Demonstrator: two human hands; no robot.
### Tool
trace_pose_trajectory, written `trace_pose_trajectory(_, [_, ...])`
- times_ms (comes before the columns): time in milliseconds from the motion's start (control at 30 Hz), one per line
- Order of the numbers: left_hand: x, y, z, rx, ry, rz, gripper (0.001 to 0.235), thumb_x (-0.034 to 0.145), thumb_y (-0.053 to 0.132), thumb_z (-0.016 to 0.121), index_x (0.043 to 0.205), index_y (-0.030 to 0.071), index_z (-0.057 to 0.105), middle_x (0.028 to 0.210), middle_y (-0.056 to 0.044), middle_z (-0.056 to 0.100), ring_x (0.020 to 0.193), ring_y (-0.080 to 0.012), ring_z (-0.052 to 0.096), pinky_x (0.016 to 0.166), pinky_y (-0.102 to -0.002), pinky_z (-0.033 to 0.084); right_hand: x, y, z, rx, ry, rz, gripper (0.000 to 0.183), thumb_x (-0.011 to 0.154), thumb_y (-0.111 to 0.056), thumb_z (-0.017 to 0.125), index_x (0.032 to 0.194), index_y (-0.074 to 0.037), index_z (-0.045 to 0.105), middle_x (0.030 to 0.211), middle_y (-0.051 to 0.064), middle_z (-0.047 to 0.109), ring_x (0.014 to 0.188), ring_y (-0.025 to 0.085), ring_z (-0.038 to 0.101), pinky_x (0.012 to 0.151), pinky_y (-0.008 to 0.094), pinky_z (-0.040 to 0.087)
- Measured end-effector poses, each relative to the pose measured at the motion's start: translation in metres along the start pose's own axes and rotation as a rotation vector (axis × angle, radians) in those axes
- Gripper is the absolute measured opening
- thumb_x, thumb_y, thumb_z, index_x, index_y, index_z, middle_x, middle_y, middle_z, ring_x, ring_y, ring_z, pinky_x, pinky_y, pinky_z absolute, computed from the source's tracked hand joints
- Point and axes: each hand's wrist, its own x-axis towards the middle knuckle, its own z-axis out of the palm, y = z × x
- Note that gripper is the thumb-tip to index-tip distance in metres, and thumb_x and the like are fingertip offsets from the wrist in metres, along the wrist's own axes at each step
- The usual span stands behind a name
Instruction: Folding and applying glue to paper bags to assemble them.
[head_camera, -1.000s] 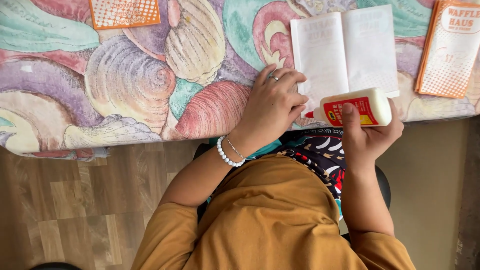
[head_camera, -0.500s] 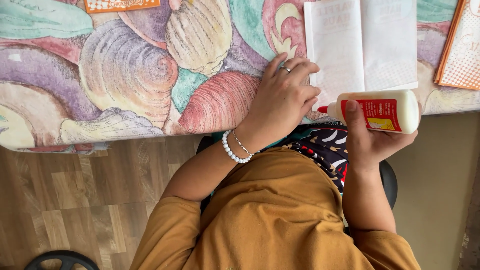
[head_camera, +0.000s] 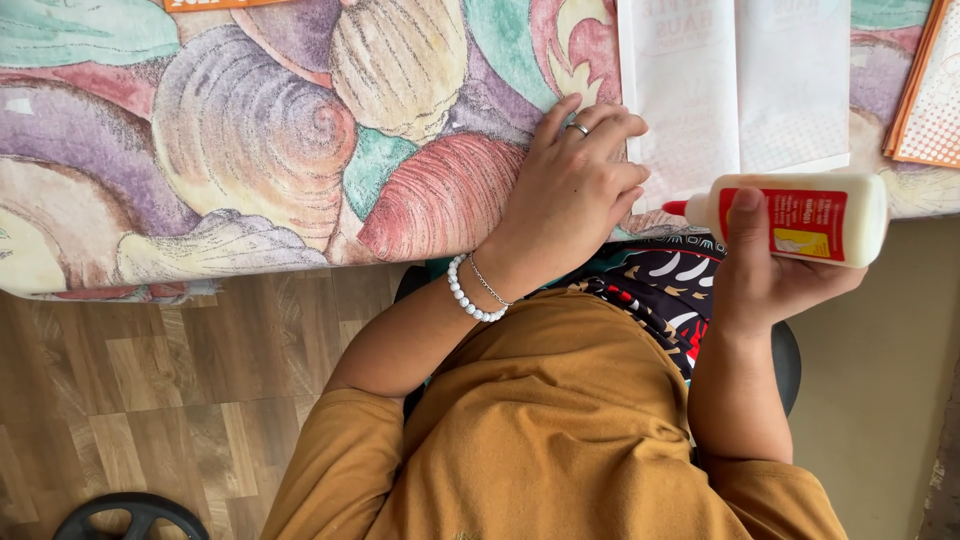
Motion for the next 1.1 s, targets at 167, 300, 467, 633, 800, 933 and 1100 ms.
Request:
trace_pose_trajectory(167, [0.0,0.001,0.001,-0.009,-0.026,-0.019,0.005,0.09,0.013,0.077,0.087,0.011,0.08,0.125,-0.013,0.066,0.127,-0.0333,0.054,0.118,-0.054,0.029,-0.02,0.007,0.003,-0.03,-0.024,-0.049,0.074,0.087,0.008,0.093,0.137,0.007,0.039,0.126,0.032,0.056,0.111,0.036,0.06,0.093,0.052,0.06])
trace_pose_trajectory(300, [-0.001,0.0,0.001,-0.012,-0.014,-0.013,0.004,0.09,0.013,0.078,0.089,0.011,0.082,0.125,-0.012,0.066,0.125,-0.0316,0.055,0.118,-0.053,0.03,-0.006,0.008,0.002,0.005,-0.001,-0.018,0.063,0.091,0.008,0.091,0.127,0.004,0.04,0.117,0.028,0.058,0.103,0.033,0.062,0.088,0.05,0.062])
trace_pose_trajectory(467, [-0.001,0.0,0.003,-0.005,-0.014,0.001,0.003,0.089,0.012,0.079,0.088,0.011,0.082,0.124,-0.013,0.066,0.125,-0.0328,0.055,0.117,-0.054,0.031,-0.001,0.007,-0.001,0.021,-0.004,-0.106,0.055,0.096,0.015,0.083,0.12,-0.001,0.037,0.113,0.032,0.058,0.097,0.039,0.065,0.084,0.054,0.064])
trace_pose_trajectory(633, [0.001,0.001,0.0,0.003,-0.013,-0.01,0.004,0.089,0.012,0.079,0.089,0.011,0.082,0.123,-0.011,0.065,0.123,-0.0313,0.055,0.117,-0.053,0.03,-0.035,0.021,-0.003,-0.002,0.017,-0.028,0.084,0.09,0.009,0.094,0.147,-0.002,0.034,0.126,0.031,0.057,0.104,0.038,0.064,0.088,0.054,0.064])
trace_pose_trajectory(800, [0.0,0.0,0.001,-0.001,-0.012,-0.016,0.003,0.089,0.013,0.08,0.089,0.012,0.082,0.124,-0.01,0.065,0.124,-0.0307,0.055,0.117,-0.052,0.03,-0.015,0.019,-0.003,0.015,0.007,-0.074,0.063,0.092,0.015,0.086,0.13,0.001,0.038,0.118,0.031,0.055,0.1,0.038,0.062,0.087,0.055,0.062])
trace_pose_trajectory(933, [-0.001,-0.001,0.003,-0.002,-0.002,-0.007,0.003,0.089,0.012,0.079,0.089,0.011,0.082,0.123,-0.01,0.065,0.124,-0.0307,0.054,0.117,-0.052,0.03,0.004,0.03,-0.017,-0.003,0.059,-0.142,0.055,0.099,0.016,0.084,0.125,0.002,0.038,0.12,0.032,0.056,0.104,0.044,0.065,0.089,0.06,0.066])
trace_pose_trajectory(1100, [0.0,0.0,0.002,0.001,-0.005,-0.01,0.002,0.089,0.012,0.081,0.09,0.012,0.082,0.124,-0.01,0.065,0.124,-0.031,0.055,0.117,-0.052,0.03,-0.01,0.041,-0.016,0.061,0.048,-0.168,0.062,0.098,0.024,0.08,0.135,-0.003,0.037,0.124,0.034,0.055,0.103,0.045,0.063,0.089,0.06,0.063])
